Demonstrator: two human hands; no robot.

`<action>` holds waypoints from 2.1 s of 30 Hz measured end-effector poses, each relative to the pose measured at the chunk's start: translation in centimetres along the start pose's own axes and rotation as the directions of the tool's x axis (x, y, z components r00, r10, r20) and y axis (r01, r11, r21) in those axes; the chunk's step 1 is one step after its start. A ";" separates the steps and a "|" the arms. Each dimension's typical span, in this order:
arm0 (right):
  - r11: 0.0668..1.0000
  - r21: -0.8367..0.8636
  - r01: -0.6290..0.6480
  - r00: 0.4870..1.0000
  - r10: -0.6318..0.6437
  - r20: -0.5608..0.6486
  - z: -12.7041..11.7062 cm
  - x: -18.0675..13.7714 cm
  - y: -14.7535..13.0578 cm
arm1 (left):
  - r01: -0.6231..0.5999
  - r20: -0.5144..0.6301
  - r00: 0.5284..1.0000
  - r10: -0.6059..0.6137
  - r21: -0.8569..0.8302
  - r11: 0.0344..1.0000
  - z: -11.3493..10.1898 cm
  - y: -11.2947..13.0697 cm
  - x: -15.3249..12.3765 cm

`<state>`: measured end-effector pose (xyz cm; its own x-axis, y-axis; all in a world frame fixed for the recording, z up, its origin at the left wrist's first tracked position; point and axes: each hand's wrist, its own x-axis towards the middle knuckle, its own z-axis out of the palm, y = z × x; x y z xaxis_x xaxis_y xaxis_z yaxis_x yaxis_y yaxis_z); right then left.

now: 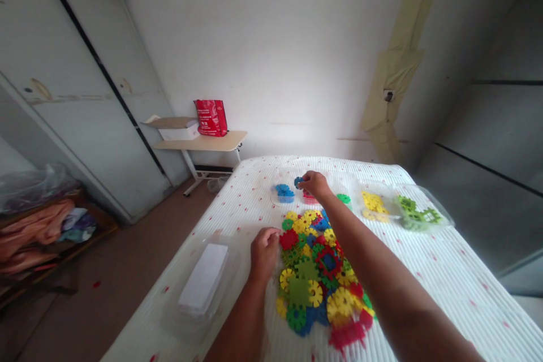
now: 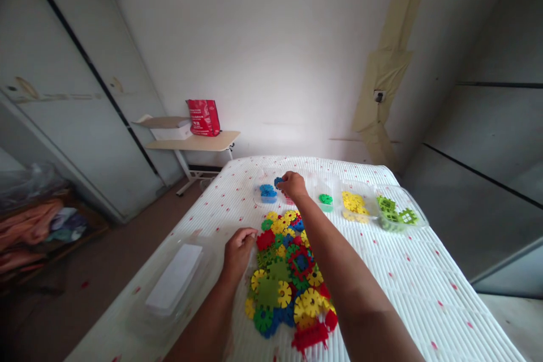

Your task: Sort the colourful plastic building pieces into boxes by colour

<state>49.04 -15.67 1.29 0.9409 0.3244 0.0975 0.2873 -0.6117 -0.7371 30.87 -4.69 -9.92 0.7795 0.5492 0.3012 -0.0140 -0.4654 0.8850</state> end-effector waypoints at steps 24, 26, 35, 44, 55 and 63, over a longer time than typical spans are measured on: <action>0.975 -0.202 0.094 0.981 -0.125 -0.146 -9.4 -16.2 17.8 | -0.005 0.021 1.000 0.005 -0.001 1.000 0.2 0.6 -0.1; 0.975 -0.212 0.064 0.982 -0.099 -0.160 -9.1 -16.3 18.2 | 0.003 0.020 1.000 -0.003 -0.008 1.000 0.1 0.8 -0.2; 0.914 -0.388 0.120 0.965 -0.200 -0.172 -8.2 -16.0 18.4 | 0.022 0.029 0.999 -0.021 -0.026 0.999 0.0 0.9 -0.2; 0.868 -0.413 0.275 0.935 -0.342 -0.097 -7.5 -14.6 15.3 | 0.005 0.018 1.000 -0.004 -0.027 1.000 0.0 0.7 -0.1; 0.671 -0.529 0.520 0.849 -0.338 0.406 -0.7 -7.8 5.8 | -0.007 0.008 1.000 0.008 -0.035 0.999 0.0 0.2 -0.1; 0.617 -0.609 0.499 0.854 -0.231 0.466 1.3 -6.6 5.7 | -0.008 0.012 1.000 0.008 -0.025 1.000 0.1 -0.2 0.0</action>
<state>44.22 -20.37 -4.46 0.6536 0.7546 -0.0578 0.7559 -0.6547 0.0013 30.93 -4.70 -10.15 0.7865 0.5373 0.3045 -0.0357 -0.4526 0.8910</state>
